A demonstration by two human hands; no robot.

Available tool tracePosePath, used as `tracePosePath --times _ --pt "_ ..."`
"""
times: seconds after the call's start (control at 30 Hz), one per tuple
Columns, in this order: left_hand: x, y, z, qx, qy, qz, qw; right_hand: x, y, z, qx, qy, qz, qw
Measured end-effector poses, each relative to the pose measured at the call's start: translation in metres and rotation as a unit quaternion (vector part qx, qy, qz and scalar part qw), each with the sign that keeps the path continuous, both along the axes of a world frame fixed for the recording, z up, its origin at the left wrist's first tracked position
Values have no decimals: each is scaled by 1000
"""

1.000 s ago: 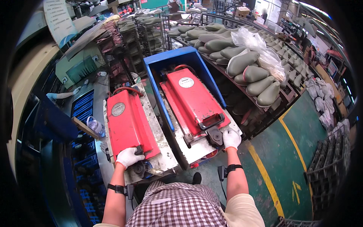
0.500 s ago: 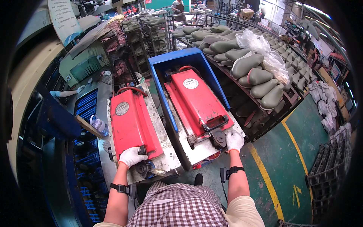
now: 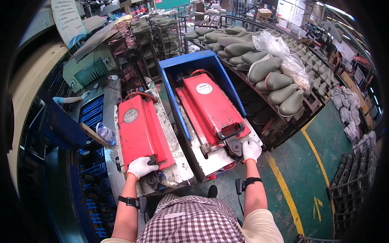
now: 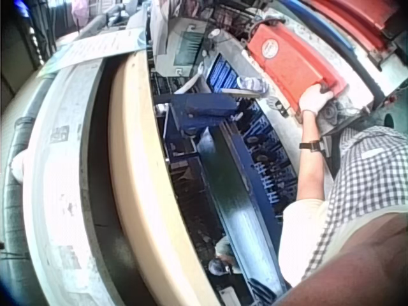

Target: Operating an industrial shoe pressing machine to shape and process footwear.

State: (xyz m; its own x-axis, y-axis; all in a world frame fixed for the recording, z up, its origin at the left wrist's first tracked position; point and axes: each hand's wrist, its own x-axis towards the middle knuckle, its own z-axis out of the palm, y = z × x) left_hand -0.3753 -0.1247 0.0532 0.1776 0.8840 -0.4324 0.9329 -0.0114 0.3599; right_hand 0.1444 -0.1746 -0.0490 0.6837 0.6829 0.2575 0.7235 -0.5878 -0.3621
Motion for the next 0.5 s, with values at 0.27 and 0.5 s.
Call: tracePosePath --times 0.27,0.5 --pt "1 0 1 2 0 -2 1000 -1 -1 2 -2 0 2 1000" --pt "2 0 4 1 1 -8 1000 0 -1 2 -5 8 2 1000"
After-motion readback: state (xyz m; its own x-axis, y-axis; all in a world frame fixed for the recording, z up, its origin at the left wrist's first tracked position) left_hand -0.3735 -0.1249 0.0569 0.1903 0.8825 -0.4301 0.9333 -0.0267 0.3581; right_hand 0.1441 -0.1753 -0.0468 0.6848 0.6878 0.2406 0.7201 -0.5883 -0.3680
